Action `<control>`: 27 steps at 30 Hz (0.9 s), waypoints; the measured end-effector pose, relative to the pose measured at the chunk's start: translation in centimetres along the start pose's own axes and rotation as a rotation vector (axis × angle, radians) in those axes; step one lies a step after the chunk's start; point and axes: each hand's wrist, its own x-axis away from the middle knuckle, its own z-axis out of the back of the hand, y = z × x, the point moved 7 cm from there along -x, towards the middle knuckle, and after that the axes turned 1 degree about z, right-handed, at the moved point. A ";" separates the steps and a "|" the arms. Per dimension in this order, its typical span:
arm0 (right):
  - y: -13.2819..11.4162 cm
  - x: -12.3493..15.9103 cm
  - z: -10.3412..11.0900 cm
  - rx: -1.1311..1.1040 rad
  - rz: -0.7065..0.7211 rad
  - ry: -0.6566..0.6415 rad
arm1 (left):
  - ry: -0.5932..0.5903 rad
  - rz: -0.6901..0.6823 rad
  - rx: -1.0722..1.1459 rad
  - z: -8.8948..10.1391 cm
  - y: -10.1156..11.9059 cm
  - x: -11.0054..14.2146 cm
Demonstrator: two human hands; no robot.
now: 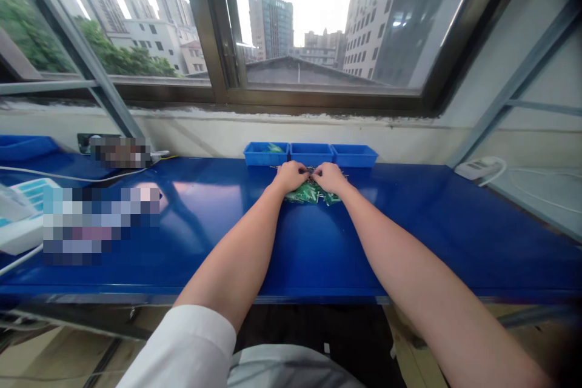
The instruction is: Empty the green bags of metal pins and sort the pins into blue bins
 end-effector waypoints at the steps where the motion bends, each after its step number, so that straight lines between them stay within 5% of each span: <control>1: 0.1 0.0 0.0 0.007 -0.002 0.011 | 0.001 0.000 -0.001 0.0 0.0 0.0; 9: 0.6 0.0 1.5 0.000 -0.071 0.219 | 0.143 -0.039 0.068 1.0 0.2 0.2; 15: 0.0 0.1 2.7 -0.184 0.008 0.364 | 0.150 -0.136 0.142 1.1 1.0 0.3; 27: 0.6 0.2 1.8 -0.625 0.033 0.302 | 0.188 -0.101 0.103 1.2 0.6 -0.1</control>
